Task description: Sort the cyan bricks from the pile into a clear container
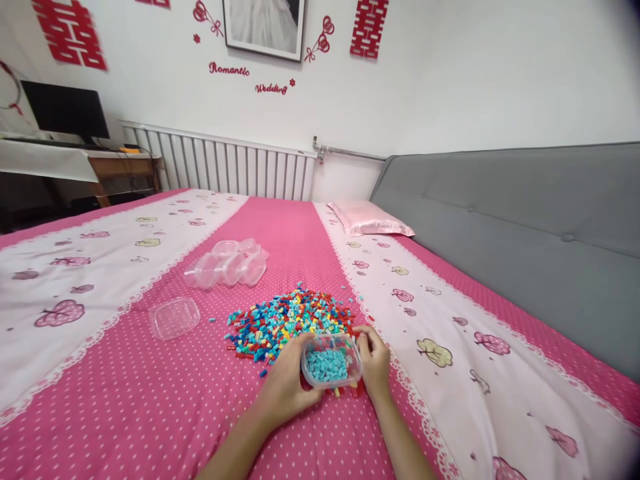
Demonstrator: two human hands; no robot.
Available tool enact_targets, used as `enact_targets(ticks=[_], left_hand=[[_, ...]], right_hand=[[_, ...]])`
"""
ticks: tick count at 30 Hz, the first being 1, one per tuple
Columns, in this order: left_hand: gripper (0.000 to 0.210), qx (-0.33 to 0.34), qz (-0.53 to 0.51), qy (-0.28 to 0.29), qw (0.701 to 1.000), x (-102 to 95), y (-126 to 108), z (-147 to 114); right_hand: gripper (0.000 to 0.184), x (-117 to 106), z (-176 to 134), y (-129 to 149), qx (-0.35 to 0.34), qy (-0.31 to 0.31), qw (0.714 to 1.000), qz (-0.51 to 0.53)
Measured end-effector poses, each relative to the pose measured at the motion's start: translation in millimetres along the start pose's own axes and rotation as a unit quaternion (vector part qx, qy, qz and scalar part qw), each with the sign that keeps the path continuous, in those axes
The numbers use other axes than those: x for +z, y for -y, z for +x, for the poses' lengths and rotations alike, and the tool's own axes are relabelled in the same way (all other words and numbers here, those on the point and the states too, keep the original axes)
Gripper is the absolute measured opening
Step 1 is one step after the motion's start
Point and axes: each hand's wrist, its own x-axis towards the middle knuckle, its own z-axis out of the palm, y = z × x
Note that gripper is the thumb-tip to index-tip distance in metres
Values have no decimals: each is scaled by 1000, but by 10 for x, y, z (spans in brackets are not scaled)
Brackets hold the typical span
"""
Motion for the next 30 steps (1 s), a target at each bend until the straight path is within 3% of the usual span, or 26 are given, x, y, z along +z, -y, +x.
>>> enact_targets(ticks=[10, 15, 21, 30], left_hand=[[81, 12, -9, -3, 1000, 13, 34, -11], [77, 17, -23, -13, 1000, -4, 29, -9], [73, -9, -54, -85, 995, -66, 1, 18], [75, -17, -47, -60, 997, -88, -6, 33]], right_hand=[[34, -11, 32, 61, -2, 0, 1000, 2], [28, -164, 235, 94, -50, 78, 995, -29], [29, -179, 376, -2, -54, 126, 988, -76], [29, -121, 305, -25, -80, 143, 977, -136]])
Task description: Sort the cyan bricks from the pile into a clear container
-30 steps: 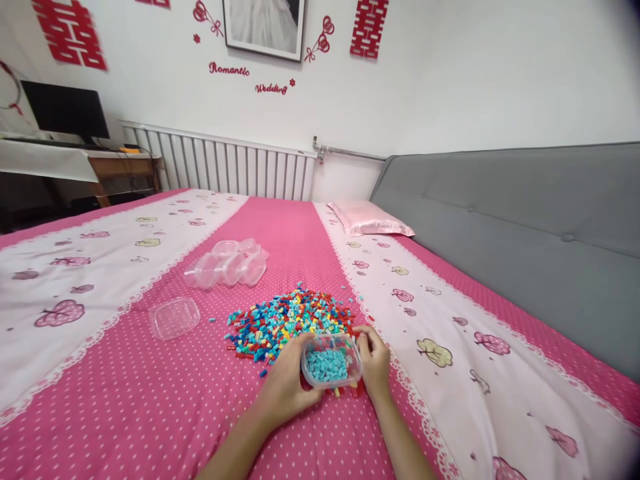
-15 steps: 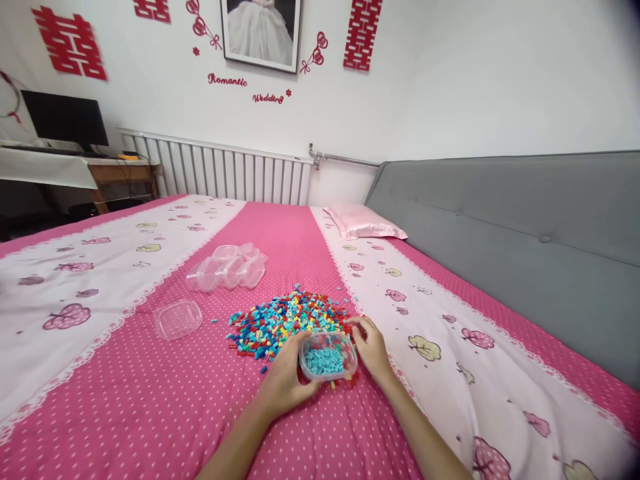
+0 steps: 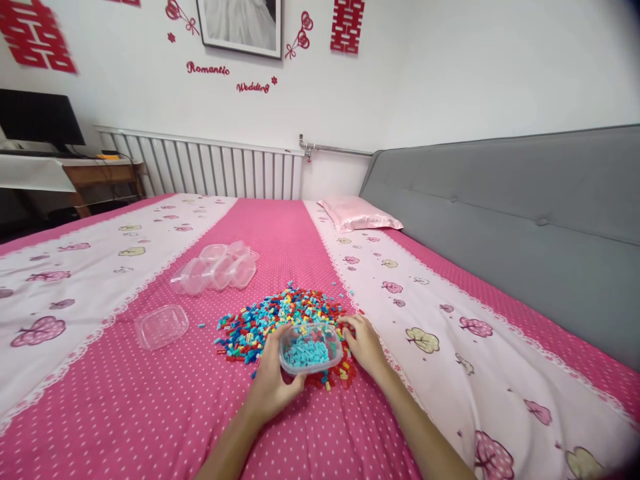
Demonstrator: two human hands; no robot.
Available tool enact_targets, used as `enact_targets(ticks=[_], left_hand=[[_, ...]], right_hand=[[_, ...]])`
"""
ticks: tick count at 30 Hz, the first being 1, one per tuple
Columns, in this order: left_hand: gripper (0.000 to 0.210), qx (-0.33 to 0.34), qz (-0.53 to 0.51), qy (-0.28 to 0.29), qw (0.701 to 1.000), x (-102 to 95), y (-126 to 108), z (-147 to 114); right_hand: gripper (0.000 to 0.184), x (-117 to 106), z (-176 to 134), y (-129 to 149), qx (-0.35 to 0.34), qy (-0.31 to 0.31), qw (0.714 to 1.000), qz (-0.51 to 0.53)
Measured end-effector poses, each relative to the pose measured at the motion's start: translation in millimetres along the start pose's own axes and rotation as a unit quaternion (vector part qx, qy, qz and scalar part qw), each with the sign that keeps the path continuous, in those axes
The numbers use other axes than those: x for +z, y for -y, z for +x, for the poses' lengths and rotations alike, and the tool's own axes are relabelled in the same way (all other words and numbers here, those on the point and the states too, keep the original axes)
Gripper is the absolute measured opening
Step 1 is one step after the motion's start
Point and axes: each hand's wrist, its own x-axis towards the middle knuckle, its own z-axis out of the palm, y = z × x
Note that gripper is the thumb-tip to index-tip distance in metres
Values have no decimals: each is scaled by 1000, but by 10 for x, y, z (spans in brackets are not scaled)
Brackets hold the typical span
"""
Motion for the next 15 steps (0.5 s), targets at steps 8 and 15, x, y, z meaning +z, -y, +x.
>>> enact_targets(ticks=[8, 15], left_hand=[[73, 15, 32, 6, 999, 18, -38, 0], [69, -39, 13, -78, 996, -4, 0, 47]], right_hand=[[31, 157, -32, -53, 7, -32, 999, -30], [38, 341, -142, -129, 16, -94, 995, -23]])
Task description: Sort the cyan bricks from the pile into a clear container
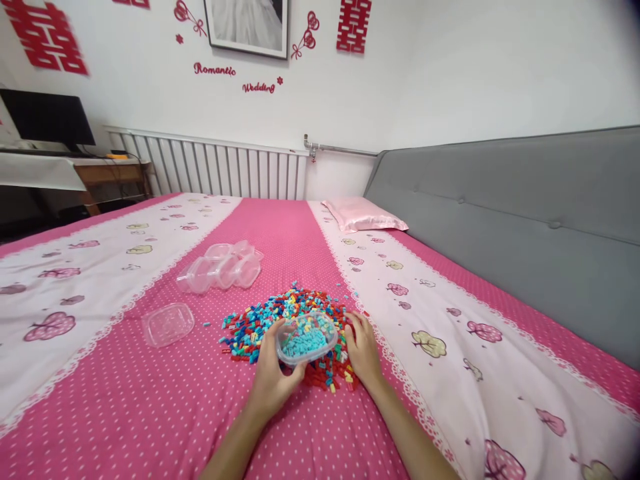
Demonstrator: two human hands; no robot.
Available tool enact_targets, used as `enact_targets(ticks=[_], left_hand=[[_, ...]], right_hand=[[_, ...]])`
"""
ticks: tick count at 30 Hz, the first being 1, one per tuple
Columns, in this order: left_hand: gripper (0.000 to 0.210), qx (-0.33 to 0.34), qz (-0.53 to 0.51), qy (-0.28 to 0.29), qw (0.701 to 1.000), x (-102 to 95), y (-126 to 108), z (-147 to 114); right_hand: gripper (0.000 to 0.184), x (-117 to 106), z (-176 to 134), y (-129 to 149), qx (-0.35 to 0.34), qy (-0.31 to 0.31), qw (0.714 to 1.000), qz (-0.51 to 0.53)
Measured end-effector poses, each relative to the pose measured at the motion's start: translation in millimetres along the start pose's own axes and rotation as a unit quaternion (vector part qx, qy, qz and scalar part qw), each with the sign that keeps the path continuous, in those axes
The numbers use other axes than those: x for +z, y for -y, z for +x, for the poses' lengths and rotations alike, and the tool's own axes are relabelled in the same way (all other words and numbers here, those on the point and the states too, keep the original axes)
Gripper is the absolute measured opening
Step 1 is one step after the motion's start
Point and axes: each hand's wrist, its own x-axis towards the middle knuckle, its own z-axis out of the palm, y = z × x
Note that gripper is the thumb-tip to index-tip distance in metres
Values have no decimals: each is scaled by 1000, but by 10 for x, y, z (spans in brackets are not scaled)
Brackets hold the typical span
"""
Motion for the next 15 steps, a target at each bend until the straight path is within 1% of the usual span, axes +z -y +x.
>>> enact_targets(ticks=[2, 7, 10, 15], left_hand=[[69, -4, -6, -9, 1000, 1, 20, 1], [69, 15, 2, 2, 1000, 24, 23, -5], [68, 37, 20, -7, 999, 55, -13, -10], [71, 34, 42, -8, 999, 134, -90, -43]], right_hand=[[38, 13, -12, -13, 2, -3, 1000, 9], [37, 15, -18, -33, 10, 3, 1000, 26], [37, -18, -21, -23, 14, 6, 999, 37], [39, -100, -41, 11, 19, 14, 998, 55]])
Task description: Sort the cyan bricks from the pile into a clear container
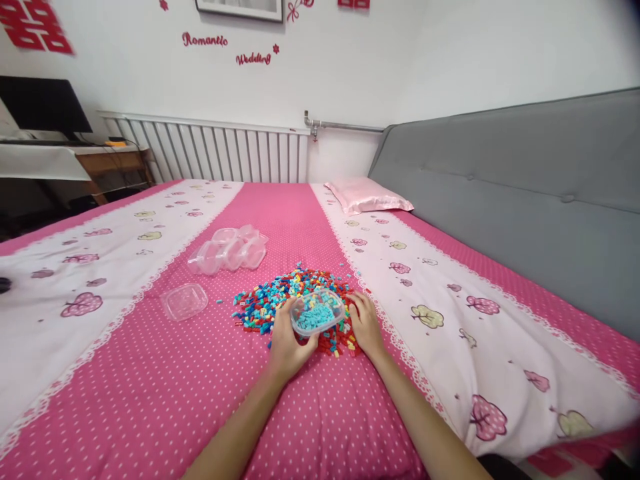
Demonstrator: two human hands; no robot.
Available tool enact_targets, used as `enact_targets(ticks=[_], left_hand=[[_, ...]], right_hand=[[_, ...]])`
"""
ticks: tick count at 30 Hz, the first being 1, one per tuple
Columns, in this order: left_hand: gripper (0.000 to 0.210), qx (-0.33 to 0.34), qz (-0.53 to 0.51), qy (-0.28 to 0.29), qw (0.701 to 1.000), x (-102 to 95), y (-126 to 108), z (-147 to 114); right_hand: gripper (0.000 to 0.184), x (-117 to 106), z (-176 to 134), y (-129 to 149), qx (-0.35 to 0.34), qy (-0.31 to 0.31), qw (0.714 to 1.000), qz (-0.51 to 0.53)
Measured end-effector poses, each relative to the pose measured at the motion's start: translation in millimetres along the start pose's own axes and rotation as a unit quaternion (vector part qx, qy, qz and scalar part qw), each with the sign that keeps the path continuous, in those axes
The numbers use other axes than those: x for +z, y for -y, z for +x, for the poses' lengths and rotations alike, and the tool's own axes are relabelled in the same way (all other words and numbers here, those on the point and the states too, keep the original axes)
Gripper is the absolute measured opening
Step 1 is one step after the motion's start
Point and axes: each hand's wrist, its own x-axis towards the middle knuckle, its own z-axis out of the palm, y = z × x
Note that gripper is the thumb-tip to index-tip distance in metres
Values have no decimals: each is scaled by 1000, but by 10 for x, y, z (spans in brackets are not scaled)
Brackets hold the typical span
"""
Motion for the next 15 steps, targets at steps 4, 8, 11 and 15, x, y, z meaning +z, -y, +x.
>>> enact_targets(ticks=[4, 8, 11, 15], left_hand=[[75, -3, 23, -6, 1000, 54, -49, -72], [77, -26, 32, 14, 999, 106, -74, -169], [77, -53, 34, 8, 998, 128, -92, -209], [74, -49, 41, 4, 998, 125, -108, -207]], right_hand=[[43, -58, -76, -18, 18, 4, 1000, 21], [46, -125, -174, -62, 87, -13, 992, 92], [47, -164, -188, -32, 115, -27, 988, 101], [45, -174, -167, 41, 111, -29, 989, 97]])
